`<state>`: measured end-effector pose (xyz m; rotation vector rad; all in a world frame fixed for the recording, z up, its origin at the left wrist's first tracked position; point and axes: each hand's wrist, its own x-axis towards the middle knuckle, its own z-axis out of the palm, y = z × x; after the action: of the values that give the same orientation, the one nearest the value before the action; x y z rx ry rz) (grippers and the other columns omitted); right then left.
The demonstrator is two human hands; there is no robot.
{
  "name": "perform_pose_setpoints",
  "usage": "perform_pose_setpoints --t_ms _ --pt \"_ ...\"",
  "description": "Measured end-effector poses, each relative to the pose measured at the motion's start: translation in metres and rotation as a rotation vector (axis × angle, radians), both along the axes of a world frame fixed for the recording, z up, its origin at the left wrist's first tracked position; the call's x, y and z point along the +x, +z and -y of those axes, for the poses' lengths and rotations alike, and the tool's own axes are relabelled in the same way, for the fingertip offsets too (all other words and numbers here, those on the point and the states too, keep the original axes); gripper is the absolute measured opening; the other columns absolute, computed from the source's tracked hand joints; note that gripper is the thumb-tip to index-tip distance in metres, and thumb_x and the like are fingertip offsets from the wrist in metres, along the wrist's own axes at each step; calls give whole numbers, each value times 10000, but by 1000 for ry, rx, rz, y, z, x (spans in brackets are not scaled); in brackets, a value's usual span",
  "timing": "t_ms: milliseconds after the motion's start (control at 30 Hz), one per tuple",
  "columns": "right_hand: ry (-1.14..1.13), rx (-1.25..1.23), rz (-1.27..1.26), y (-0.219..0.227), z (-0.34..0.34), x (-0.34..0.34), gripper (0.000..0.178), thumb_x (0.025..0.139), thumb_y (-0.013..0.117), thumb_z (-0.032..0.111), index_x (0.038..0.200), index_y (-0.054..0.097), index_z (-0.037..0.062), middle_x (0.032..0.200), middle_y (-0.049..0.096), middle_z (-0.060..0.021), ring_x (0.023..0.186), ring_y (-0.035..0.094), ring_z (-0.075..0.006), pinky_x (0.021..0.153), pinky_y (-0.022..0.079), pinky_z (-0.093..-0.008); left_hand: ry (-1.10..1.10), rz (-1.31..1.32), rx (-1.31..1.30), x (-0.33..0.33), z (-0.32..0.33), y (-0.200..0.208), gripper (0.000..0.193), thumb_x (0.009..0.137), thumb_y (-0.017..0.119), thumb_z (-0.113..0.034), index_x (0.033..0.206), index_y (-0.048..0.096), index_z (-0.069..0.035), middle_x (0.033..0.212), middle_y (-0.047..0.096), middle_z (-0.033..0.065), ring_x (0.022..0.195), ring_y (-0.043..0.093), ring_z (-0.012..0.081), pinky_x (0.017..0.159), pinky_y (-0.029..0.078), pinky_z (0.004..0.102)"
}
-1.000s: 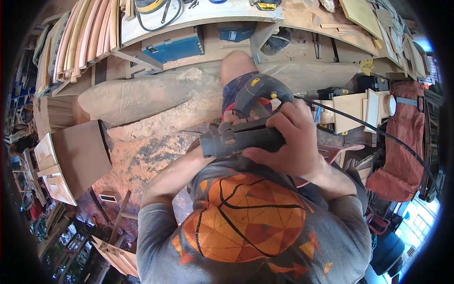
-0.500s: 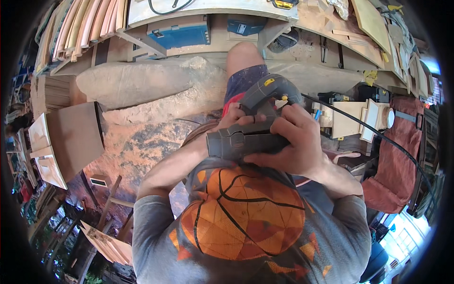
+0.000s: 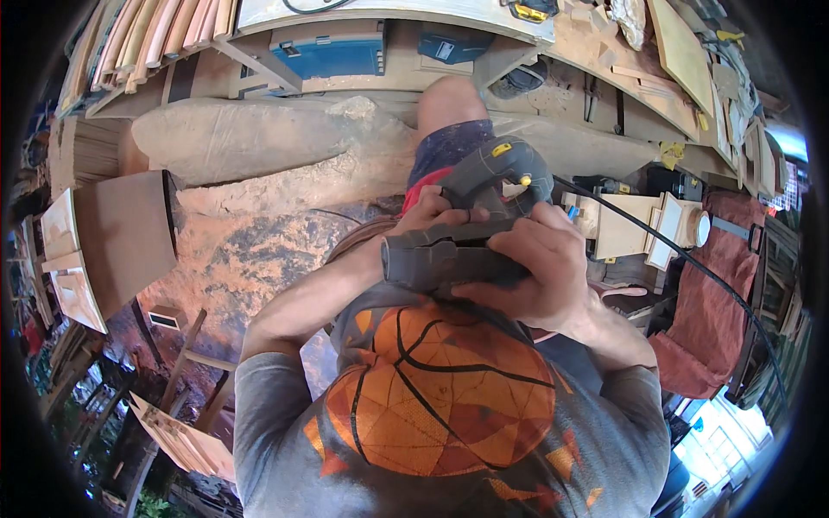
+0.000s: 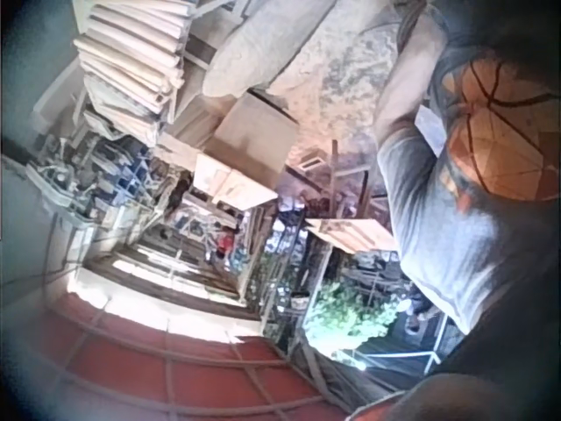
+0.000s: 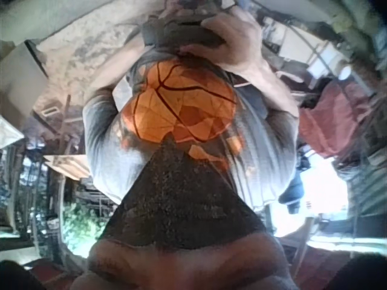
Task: Repairing and reassembling a handheld power blower in a woodworking shop.
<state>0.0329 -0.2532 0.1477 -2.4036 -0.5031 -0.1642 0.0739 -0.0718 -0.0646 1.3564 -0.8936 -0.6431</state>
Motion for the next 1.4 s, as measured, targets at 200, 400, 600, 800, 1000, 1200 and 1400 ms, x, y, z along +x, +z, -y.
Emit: perform_pose_setpoints --t_ms 200,400,600,800,1000,1200,1400 --pt "23 34 -164 8 4 8 462 531 979 248 814 667 59 691 580 -54 625 494 -231 576 383 -350 46 -268 -7 -26 17 -71 539 814 752 -324 1312 646 -144 1191 629 40 1011 506 298 912 406 394" --pt "-50 481 -383 -17 61 18 426 644 961 299 827 674 43 782 621 -16 705 542 -128 642 405 -286 273 892 33 13 19 66 270 787 633 -183 1011 655 -32 1022 587 121 879 525 293 805 422 428" --pt "-60 466 -537 -15 70 20 520 706 915 456 891 682 29 805 588 -11 787 523 -125 715 405 -300 379 947 217 -11 7 104 219 798 586 -163 972 642 -43 978 577 88 851 523 244 768 422 390" --pt "-119 539 -636 -23 77 4 582 773 837 572 933 680 35 867 619 -1 864 573 -125 805 445 -293 423 981 329 -20 11 111 195 848 588 -186 1000 652 -83 939 566 33 874 517 201 772 422 334" --pt "-184 555 -657 -23 71 -1 603 767 819 596 907 642 36 868 611 3 851 553 -115 792 434 -292 381 997 388 -26 10 110 227 865 577 -188 1047 657 -80 964 573 26 905 523 193 782 421 326" --pt "-210 627 -671 -30 64 -5 560 753 839 541 871 602 48 861 574 18 805 506 -101 729 406 -273 366 1001 415 -29 9 103 250 873 575 -193 1078 654 -76 981 583 31 907 525 198 787 422 326" --pt "-226 609 -692 -34 64 -7 486 757 875 453 880 621 56 839 570 30 793 498 -75 715 401 -259 384 975 350 -29 4 95 191 844 586 -164 1008 641 -83 975 582 39 887 518 206 772 430 340"
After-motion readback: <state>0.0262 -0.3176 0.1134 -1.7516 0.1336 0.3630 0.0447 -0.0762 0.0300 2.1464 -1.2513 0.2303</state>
